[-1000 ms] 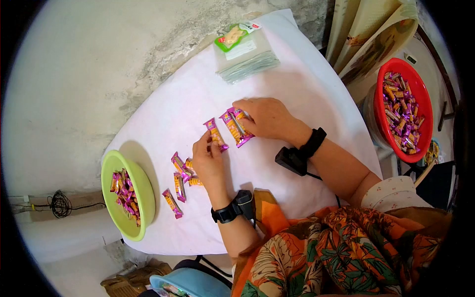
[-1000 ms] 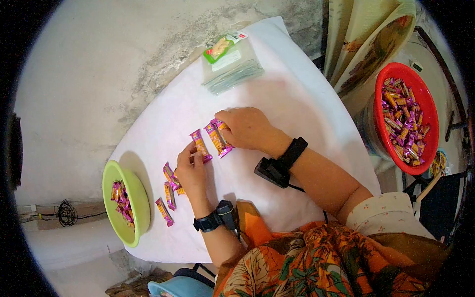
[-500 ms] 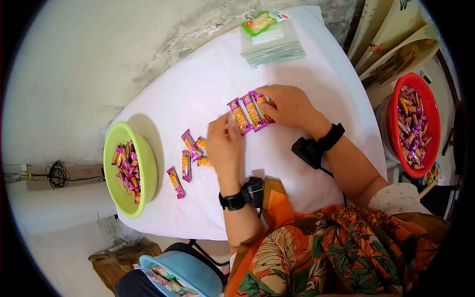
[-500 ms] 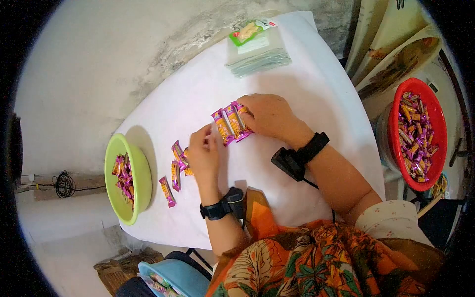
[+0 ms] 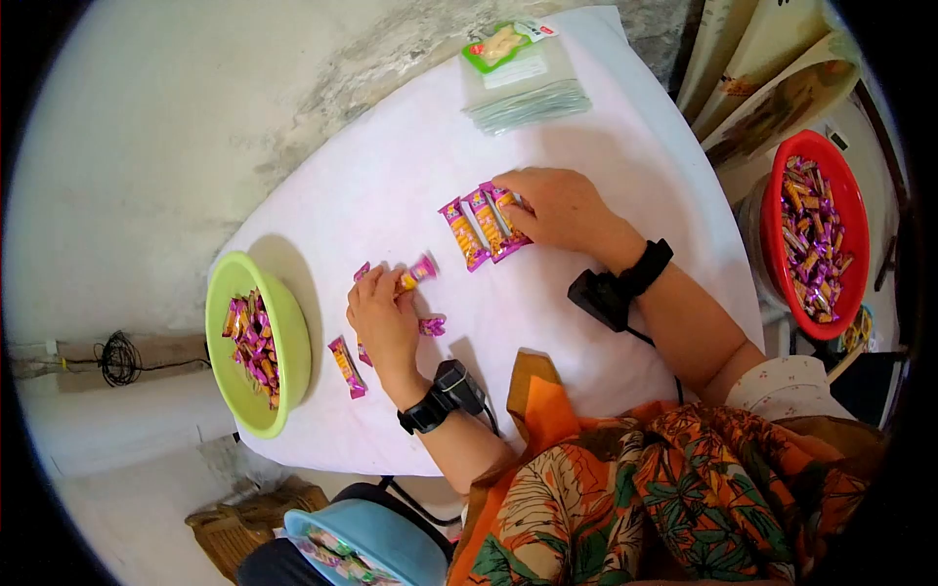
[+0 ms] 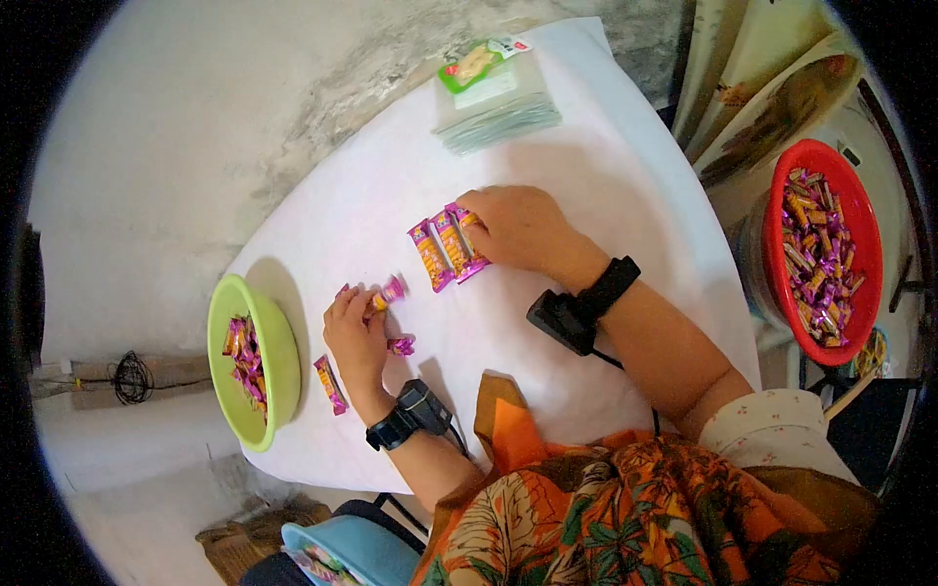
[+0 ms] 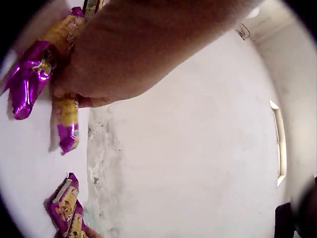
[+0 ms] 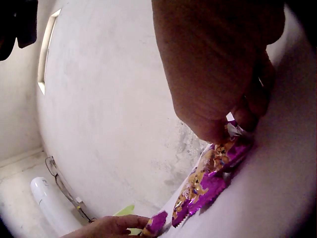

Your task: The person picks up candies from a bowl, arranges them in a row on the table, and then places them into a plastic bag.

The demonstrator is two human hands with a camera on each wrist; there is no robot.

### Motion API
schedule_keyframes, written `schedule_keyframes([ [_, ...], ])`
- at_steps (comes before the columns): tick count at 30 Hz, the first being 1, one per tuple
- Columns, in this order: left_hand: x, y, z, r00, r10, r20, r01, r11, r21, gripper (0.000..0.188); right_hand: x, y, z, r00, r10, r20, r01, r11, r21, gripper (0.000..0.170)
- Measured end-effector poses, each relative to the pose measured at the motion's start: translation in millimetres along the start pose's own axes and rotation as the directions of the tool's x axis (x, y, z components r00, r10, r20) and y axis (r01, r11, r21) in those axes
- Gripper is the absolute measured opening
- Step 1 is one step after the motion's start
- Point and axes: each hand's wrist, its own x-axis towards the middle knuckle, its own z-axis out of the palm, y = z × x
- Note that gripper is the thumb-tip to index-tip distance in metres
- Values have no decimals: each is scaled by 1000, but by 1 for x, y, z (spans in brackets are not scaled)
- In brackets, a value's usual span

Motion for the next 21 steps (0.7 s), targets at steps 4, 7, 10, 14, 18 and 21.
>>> schedule_keyframes([
  [4, 11, 34, -11, 941, -309, 136, 328, 933, -150, 32, -1, 0, 2, 1000, 16, -15, -16, 1000, 23, 26],
  [7, 10, 44, -9, 954, -298, 36, 298, 926, -231, 36, -1, 0, 1, 999, 5, -40, -4, 1000, 21, 26],
  [10, 7, 31, -6, 957, -257, 134, 288, 894, -342, 37, -1, 1, 1, 1000, 11, 28, -10, 1000, -19, 30],
  [14, 10, 33, 0, 951, -266, 158, 307, 881, -362, 37, -1, 2, 2, 1000, -12, 6, 12, 1000, -26, 30],
  [18, 13, 46, 6, 926, -314, 211, 378, 767, -519, 36, -1, 3, 7, 996, -38, -84, 37, 999, -17, 25],
  [21, 13, 54, 10, 923, -324, 208, 383, 713, -587, 36, -1, 2, 6, 998, -22, -64, 21, 1000, -13, 25],
])
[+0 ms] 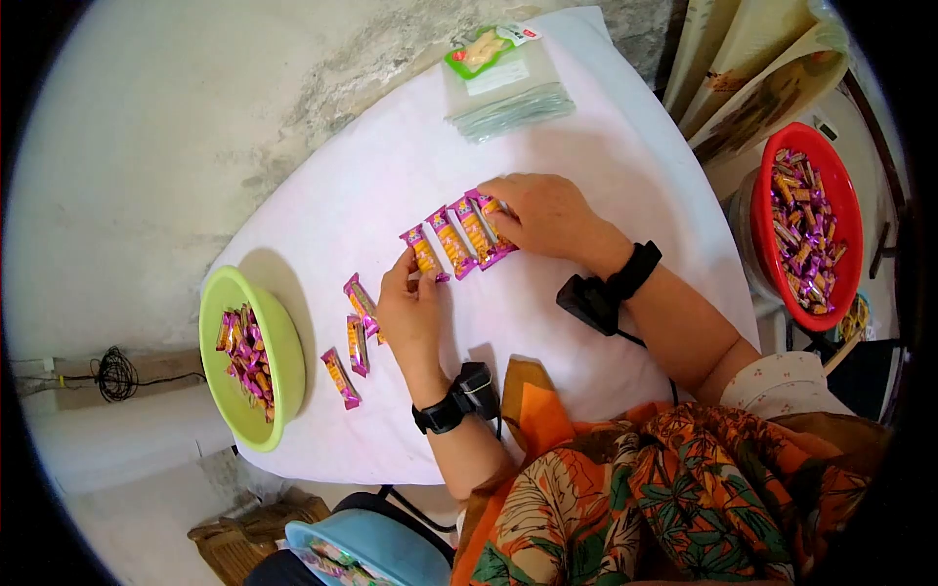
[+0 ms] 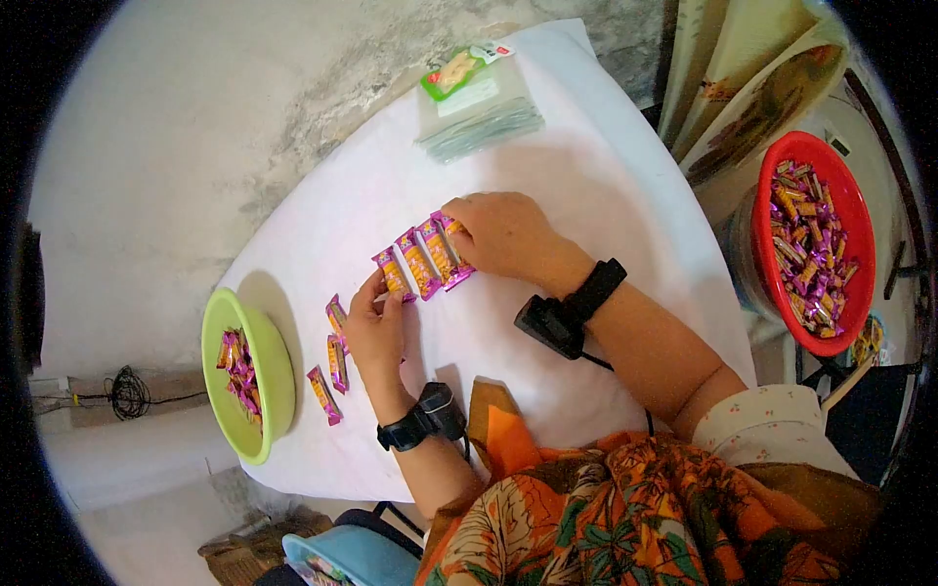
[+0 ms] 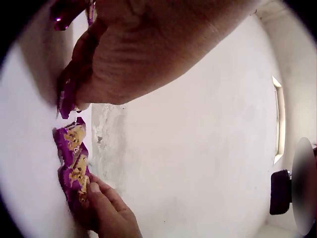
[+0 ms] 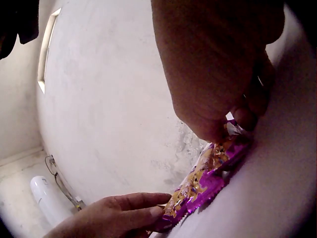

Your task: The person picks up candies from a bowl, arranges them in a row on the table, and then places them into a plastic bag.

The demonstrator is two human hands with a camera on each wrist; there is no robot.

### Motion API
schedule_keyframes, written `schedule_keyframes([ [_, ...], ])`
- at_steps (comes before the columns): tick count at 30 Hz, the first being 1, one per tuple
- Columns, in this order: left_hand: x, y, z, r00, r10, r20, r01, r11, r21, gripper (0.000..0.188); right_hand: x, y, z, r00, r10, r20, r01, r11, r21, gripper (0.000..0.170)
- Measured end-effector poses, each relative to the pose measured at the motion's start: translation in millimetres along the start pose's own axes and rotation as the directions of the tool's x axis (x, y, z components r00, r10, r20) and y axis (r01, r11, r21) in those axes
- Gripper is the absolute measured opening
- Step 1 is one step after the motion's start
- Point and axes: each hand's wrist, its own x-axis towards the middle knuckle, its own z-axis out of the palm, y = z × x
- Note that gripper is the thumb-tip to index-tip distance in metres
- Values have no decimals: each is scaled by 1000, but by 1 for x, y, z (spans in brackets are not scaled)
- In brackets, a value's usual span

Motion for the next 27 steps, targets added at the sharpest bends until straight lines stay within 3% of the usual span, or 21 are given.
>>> schedule_keyframes([
  [8, -6, 0, -11, 997, 77, -28, -76, 997, 33, 31, 2, -4, -6, 995, 26, 96, -27, 1000, 5, 29],
  [11, 8, -49, -45, 953, 134, -273, -92, 983, 162, 23, 2, -2, -6, 994, 41, 99, -39, 999, -21, 29],
  [12, 8, -48, -52, 952, 135, -275, -91, 981, 169, 23, 1, -2, -5, 994, 52, 93, -48, 998, -43, 29],
  [14, 8, -44, -59, 932, -75, -356, 170, 954, 245, 28, 1, -1, -3, 994, 46, 100, -43, 999, -32, 29],
  [15, 7, -42, -56, 935, -85, -346, 191, 939, 285, 41, 2, 0, -3, 993, 41, 107, -38, 999, -28, 29],
  [16, 6, -39, -52, 935, -81, -346, 187, 941, 283, 41, 3, 0, -5, 994, 39, 103, -36, 999, -31, 29],
  [18, 3, -32, -43, 954, 99, -283, 99, 788, 608, 49, 2, -3, -6, 992, 57, 113, -55, 998, -23, 29],
  [23, 7, -29, -45, 953, -54, -297, 205, 837, 508, 43, 2, -2, -7, 995, 39, 97, -38, 999, -9, 29],
  [25, 5, -15, -47, 944, -157, -289, 238, 932, 272, 39, 3, -2, -6, 992, 49, 120, -47, 999, -18, 29],
  [26, 5, -17, -47, 945, -155, -288, 236, 933, 272, 39, 2, -1, -5, 994, 41, 102, -39, 999, -15, 29],
  [27, 6, -23, -46, 959, -142, -245, 160, 986, 54, 38, 2, 0, -4, 996, 34, 84, -33, 999, -14, 29],
])
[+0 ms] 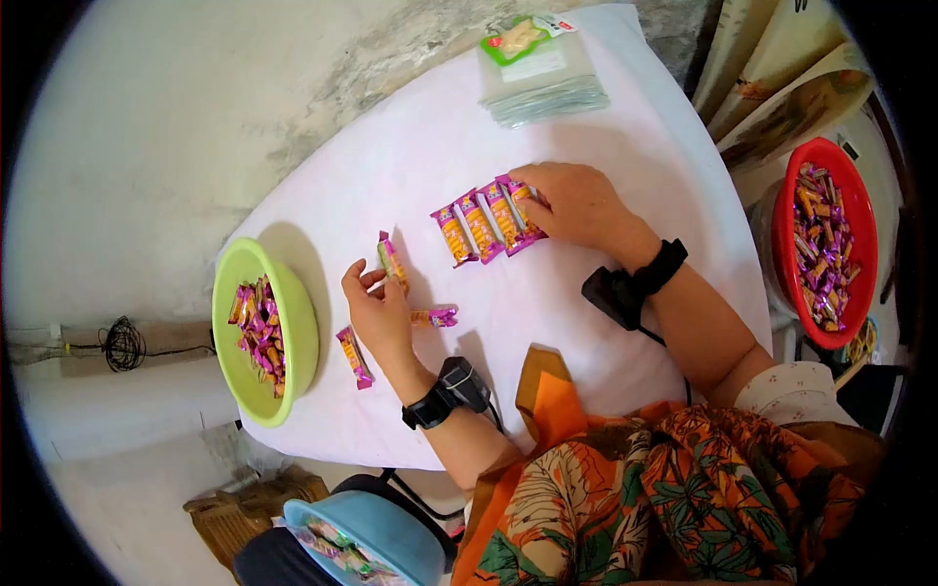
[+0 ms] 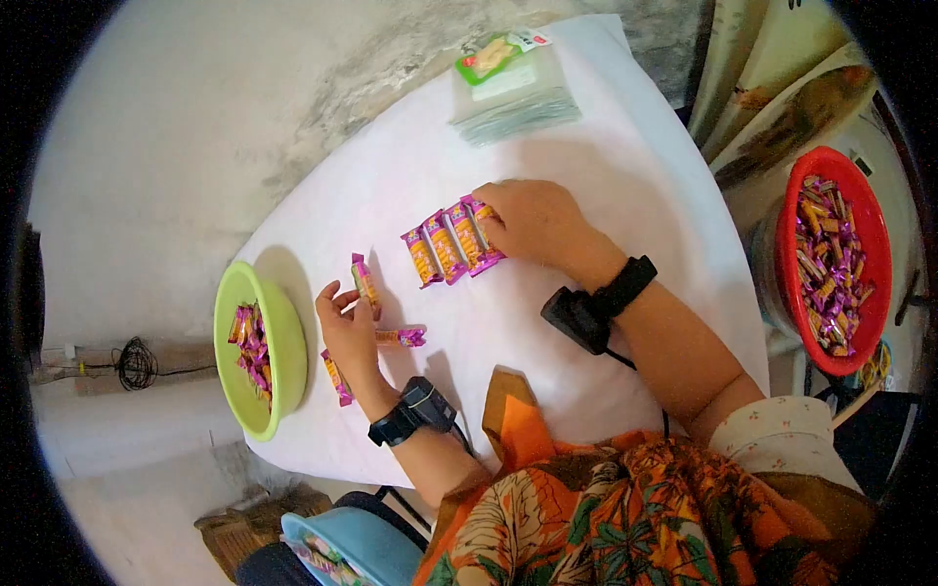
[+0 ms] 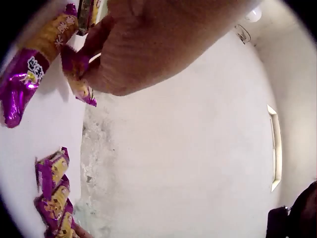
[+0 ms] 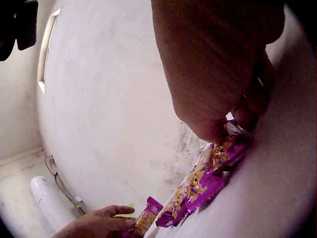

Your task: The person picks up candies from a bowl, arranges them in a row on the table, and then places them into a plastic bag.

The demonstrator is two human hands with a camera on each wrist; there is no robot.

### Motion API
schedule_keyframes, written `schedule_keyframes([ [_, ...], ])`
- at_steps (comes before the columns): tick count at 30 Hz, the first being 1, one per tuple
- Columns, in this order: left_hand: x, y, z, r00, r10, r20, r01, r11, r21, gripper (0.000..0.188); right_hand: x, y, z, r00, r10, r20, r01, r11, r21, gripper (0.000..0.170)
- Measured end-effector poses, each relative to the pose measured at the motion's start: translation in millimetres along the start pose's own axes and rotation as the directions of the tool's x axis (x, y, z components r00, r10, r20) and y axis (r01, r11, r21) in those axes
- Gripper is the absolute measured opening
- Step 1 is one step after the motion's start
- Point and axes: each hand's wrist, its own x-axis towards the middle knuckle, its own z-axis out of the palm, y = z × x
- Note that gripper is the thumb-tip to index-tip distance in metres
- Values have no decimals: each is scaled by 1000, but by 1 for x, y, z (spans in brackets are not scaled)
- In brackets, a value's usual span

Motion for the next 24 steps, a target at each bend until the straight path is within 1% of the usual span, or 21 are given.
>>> schedule_keyframes([
  [1, 1, -4, 2, 999, 25, 41, -15, 972, -233, 37, 0, 0, 0, 1000, 5, -2, -5, 1000, -2, 29],
  [2, 2, -7, 6, 999, 27, 46, -16, 973, -232, 37, 0, -1, 0, 1000, 3, -2, -3, 1000, 10, 29],
  [4, 5, -8, 12, 996, 76, 41, -79, 995, 59, 29, -1, 0, 0, 1000, 2, -4, -2, 1000, 19, 30],
  [5, 4, -8, 13, 996, 78, 42, -80, 995, 57, 29, -1, 1, 1, 1000, -7, -11, 7, 1000, 22, 30],
  [7, 3, -6, 12, 980, 196, -43, -172, 928, 330, 22, 0, 1, 1, 1000, -15, -19, 15, 1000, 24, 30],
  [8, 3, -6, 12, 980, 197, -42, -172, 928, 329, 22, 0, 0, -1, 1000, -8, -8, 8, 1000, 14, 31],
  [10, 2, -8, 10, 925, 332, -188, -226, 874, 431, 17, -1, -2, -1, 1000, -2, 6, 2, 1000, 5, 31],
  [11, 3, -11, 9, 925, 330, -189, -224, 874, 432, 17, 0, -1, -1, 1000, 2, 14, -2, 1000, 4, 31],
  [13, 8, -17, 8, 921, 330, -206, -257, 913, 316, 18, 0, -1, -1, 1000, 4, 21, -4, 1000, 2, 30],
  [14, 9, -21, 10, 921, 331, -205, -258, 913, 315, 18, 0, -1, -1, 1000, -3, 13, 3, 1000, 1, 30],
  [16, 8, -24, 11, 953, 285, -106, -274, 956, 107, 21, 0, 0, -1, 1000, -10, 4, 10, 1000, -1, 30],
  [17, 8, -25, 12, 953, 285, -105, -274, 956, 107, 21, 0, 0, 0, 1000, -14, -4, 14, 1000, -1, 30],
  [19, 5, -18, 11, 986, 163, 21, -164, 976, 140, 26, -1, 0, 0, 1000, -15, -13, 15, 1000, -2, 30],
  [20, 4, -16, 11, 986, 164, 22, -166, 976, 140, 26, 0, -2, -2, 1000, 4, 3, -4, 1000, 4, 29],
  [22, 4, -13, 13, 992, 85, 88, -90, 994, 55, 28, 0, -4, -4, 1000, 23, 18, -24, 1000, 9, 29],
  [24, 4, -13, 18, 990, 105, 95, -109, 993, 41, 27, 0, -4, -4, 1000, 11, 8, -11, 1000, 15, 29],
])
